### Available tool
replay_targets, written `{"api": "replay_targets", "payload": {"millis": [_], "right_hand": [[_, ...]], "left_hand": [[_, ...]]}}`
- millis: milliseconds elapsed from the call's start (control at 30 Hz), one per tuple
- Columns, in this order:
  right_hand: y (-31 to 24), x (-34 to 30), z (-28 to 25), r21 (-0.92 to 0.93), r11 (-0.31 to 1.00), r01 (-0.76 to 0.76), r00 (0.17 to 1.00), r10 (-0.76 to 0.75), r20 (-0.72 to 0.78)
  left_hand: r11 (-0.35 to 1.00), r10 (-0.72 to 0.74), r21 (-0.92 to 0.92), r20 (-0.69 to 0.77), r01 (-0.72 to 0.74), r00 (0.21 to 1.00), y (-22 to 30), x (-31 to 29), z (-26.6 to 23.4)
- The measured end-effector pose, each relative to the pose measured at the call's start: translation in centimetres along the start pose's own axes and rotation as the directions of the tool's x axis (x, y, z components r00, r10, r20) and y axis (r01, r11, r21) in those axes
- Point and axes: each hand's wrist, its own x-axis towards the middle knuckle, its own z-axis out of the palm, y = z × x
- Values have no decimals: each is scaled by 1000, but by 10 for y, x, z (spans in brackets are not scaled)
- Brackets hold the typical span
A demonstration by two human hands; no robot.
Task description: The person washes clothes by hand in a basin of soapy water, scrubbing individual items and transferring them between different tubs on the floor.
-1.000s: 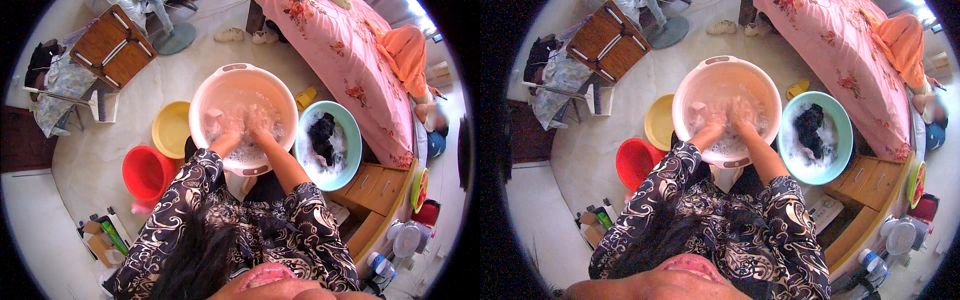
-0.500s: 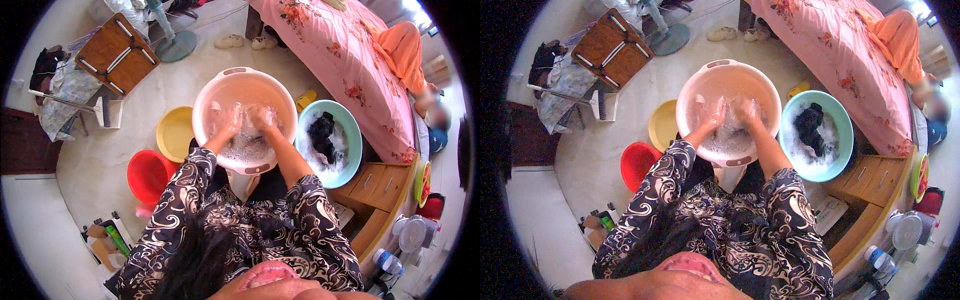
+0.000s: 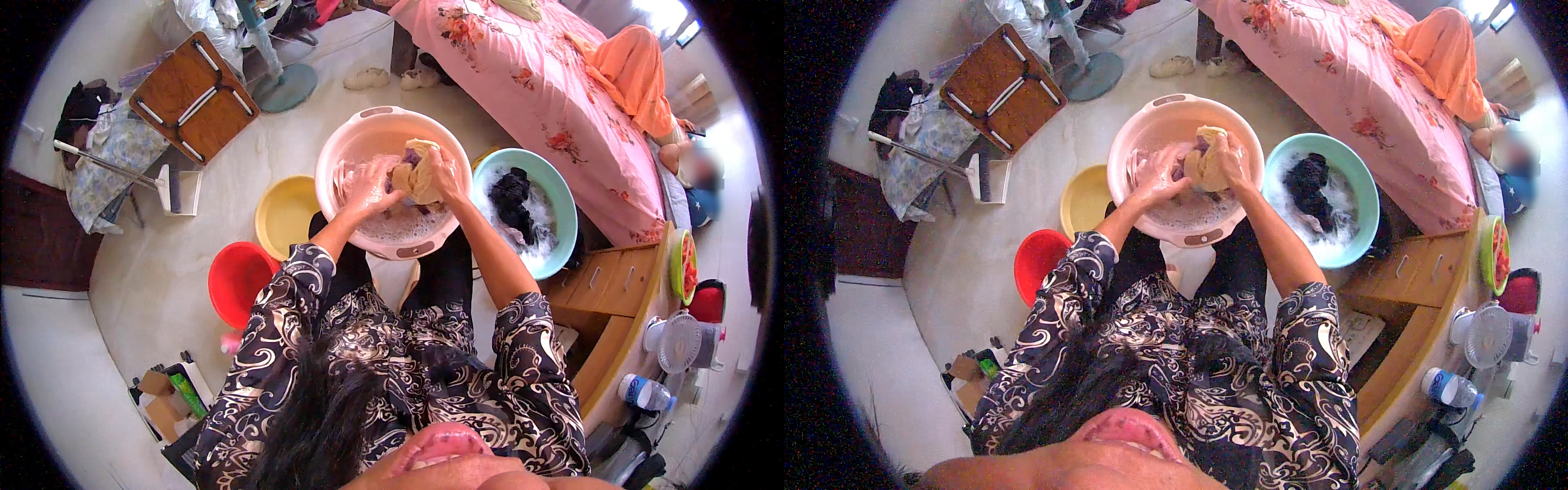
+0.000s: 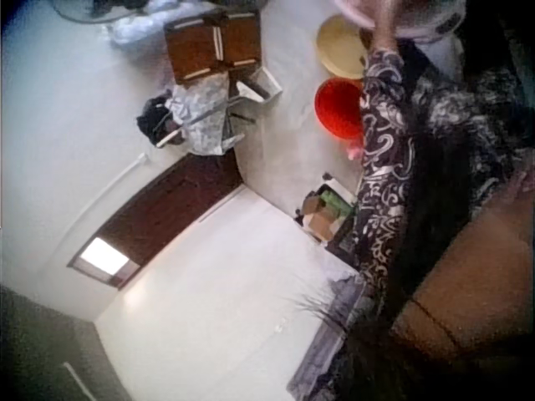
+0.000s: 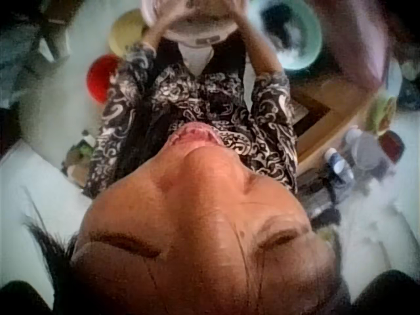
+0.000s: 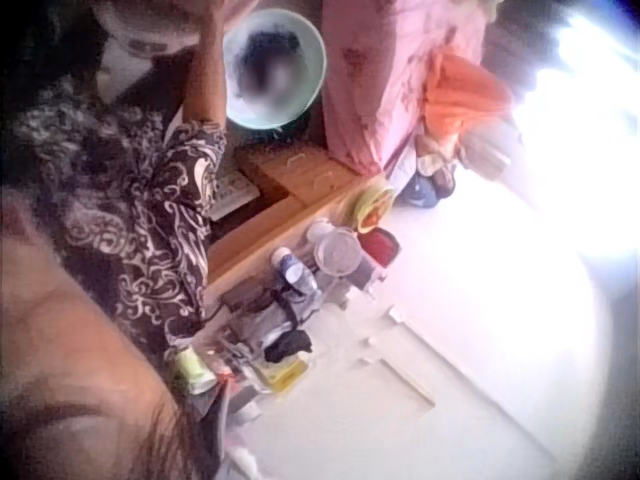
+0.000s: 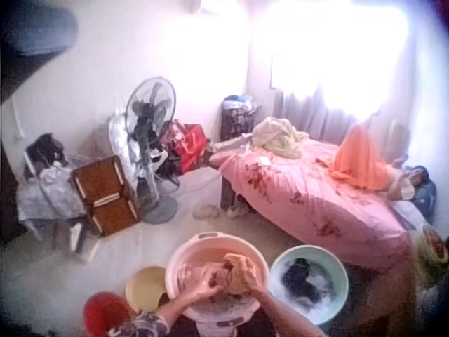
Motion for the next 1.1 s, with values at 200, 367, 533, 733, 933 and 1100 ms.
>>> {"api": "replay_targets", "payload": {"millis": [200,367,533,733,933,1100], "right_hand": [[-52,-20,-1,217,961,-171,984,158,78],[-13,-1,-14,207,974,-97,980,58,190],[14,3,-12,-127,987,-97,995,96,-15],[46,4,-33,-459,863,213,977,-203,70],[52,-18,12,-744,624,240,970,-126,207],[82,-20,48,-789,550,273,961,-127,244]], "left_hand": [[732,-156,-538,465,419,871,25,7,-8],[839,-228,-508,1,197,974,14,10,-16],[811,-301,-579,-301,77,905,-29,32,-36],[848,-384,-474,-246,235,890,-52,33,-40],[998,10,68,-33,-8,999,-26,15,-11],[946,-170,311,259,85,951,-8,11,9]]}}
